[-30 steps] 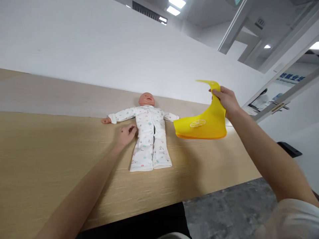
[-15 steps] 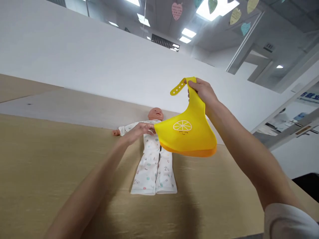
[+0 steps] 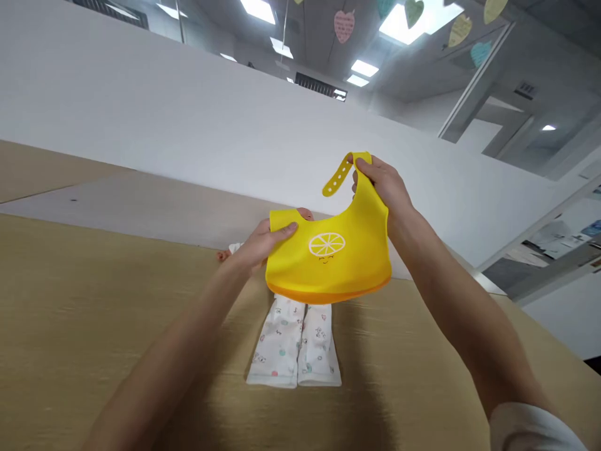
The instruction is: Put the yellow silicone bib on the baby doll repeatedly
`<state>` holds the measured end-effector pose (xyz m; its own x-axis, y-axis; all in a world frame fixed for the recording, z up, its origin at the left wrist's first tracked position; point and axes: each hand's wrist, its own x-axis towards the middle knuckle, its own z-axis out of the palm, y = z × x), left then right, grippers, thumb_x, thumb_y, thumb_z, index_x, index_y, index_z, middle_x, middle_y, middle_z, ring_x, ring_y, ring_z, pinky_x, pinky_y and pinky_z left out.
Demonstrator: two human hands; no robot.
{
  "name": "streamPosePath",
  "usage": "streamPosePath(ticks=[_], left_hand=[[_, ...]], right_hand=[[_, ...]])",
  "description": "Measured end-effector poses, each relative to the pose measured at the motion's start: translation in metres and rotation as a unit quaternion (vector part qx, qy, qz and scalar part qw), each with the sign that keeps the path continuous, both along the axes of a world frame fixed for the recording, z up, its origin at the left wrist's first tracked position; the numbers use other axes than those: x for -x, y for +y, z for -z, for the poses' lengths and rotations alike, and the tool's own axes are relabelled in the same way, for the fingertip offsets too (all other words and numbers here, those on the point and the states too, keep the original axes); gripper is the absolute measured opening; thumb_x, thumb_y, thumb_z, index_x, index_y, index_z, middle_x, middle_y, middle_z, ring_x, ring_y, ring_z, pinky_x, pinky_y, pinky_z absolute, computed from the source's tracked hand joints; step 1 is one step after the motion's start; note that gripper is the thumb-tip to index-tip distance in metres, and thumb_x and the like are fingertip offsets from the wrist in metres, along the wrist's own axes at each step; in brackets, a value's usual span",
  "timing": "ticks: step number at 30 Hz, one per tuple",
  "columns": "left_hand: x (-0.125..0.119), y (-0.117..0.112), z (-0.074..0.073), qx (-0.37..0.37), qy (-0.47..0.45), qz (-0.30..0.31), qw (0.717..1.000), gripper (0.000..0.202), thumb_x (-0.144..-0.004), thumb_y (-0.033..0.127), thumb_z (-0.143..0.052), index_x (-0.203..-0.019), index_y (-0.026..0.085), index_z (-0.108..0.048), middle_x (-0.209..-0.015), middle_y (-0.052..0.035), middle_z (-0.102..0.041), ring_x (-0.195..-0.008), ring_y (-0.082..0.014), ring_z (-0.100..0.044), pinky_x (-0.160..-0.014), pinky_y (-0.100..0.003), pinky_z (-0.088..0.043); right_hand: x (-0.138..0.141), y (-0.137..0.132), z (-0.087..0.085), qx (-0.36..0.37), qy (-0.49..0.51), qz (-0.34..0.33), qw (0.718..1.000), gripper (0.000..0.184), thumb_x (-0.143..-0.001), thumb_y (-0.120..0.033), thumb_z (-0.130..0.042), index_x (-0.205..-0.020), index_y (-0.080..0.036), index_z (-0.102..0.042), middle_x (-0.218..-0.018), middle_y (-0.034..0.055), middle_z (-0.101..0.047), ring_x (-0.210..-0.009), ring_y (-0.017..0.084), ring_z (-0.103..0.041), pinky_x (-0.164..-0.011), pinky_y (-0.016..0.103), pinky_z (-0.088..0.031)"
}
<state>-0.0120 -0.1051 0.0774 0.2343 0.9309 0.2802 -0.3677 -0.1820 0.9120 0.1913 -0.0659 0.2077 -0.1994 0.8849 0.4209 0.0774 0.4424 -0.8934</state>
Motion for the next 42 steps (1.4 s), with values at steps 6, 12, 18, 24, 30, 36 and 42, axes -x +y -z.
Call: streamPosePath(ticks=[6,12,18,24,30,36,42], left_hand=[[0.001,0.001,-0.042,-0.051,0.075,-0.035,0.995,0.054,-0.078,0.041,-0.075,-0.127,0.020,-0.066,-0.125,-0.0122,-0.068,-0.116,-0.0350,-0.063,-0.099,-0.048,-0.053],[0.004,0.010,-0.061,-0.057,0.127,-0.072,0.988,0.050,-0.078,0.033,-0.074,-0.125,0.019,-0.067,-0.115,-0.0105,-0.070,-0.110,-0.0356,-0.065,-0.097,-0.049,-0.054],[0.005,0.011,-0.055,-0.043,0.130,-0.070,0.988,0.047,-0.076,0.032,-0.074,-0.122,0.021,-0.069,-0.115,-0.0096,-0.070,-0.108,-0.0342,-0.066,-0.094,-0.048,-0.056],[0.002,0.011,-0.052,-0.044,0.154,-0.113,0.981,0.046,-0.076,0.030,-0.074,-0.120,0.018,-0.069,-0.108,-0.0094,-0.071,-0.109,-0.0360,-0.066,-0.093,-0.049,-0.056],[0.011,0.067,-0.005,-0.046,0.253,-0.053,0.965,0.050,-0.069,0.042,-0.079,-0.112,0.018,-0.072,-0.116,-0.0102,-0.072,-0.109,-0.0351,-0.065,-0.094,-0.046,-0.055],[0.016,0.098,0.020,0.005,0.243,-0.112,0.963,0.050,-0.067,0.044,-0.077,-0.110,0.019,-0.073,-0.109,-0.0098,-0.074,-0.097,-0.0307,-0.069,-0.085,-0.041,-0.057],[0.014,0.106,0.017,0.006,0.232,-0.124,0.965,0.046,-0.065,0.031,-0.075,-0.111,0.021,-0.072,-0.110,-0.0070,-0.074,-0.097,-0.0280,-0.068,-0.087,-0.040,-0.056]], right_hand=[[-0.009,-0.002,-0.001,0.008,0.035,0.008,0.999,0.029,-0.090,-0.041,-0.058,-0.108,-0.018,-0.060,-0.067,-0.0017,-0.050,-0.059,0.006,-0.052,-0.060,0.019,-0.047],[-0.020,0.008,0.004,0.043,0.075,0.025,0.996,0.027,-0.093,-0.040,-0.055,-0.110,-0.019,-0.057,-0.075,-0.0009,-0.055,-0.067,0.007,-0.057,-0.067,0.023,-0.052],[-0.028,0.013,0.016,0.068,0.100,0.013,0.993,0.023,-0.094,-0.035,-0.052,-0.109,-0.018,-0.054,-0.078,0.0002,-0.056,-0.070,0.007,-0.058,-0.065,0.020,-0.050],[-0.032,0.033,0.033,0.045,0.083,0.014,0.995,0.026,-0.093,-0.041,-0.054,-0.109,-0.021,-0.057,-0.083,0.0014,-0.058,-0.077,0.010,-0.059,-0.069,0.024,-0.052],[-0.015,0.104,0.106,-0.095,-0.047,0.170,0.980,0.022,-0.094,-0.037,-0.051,-0.091,-0.016,-0.057,-0.083,0.0036,-0.058,-0.079,0.013,-0.055,-0.083,0.031,-0.050],[-0.008,0.140,0.143,-0.077,-0.119,0.226,0.964,0.015,-0.094,-0.023,-0.045,-0.089,-0.017,-0.057,-0.089,0.0049,-0.062,-0.081,0.015,-0.055,-0.089,0.034,-0.046],[-0.015,0.160,0.134,-0.062,-0.122,0.219,0.966,0.016,-0.093,-0.031,-0.048,-0.087,-0.017,-0.054,-0.089,0.0052,-0.059,-0.086,0.016,-0.056,-0.095,0.037,-0.046]])
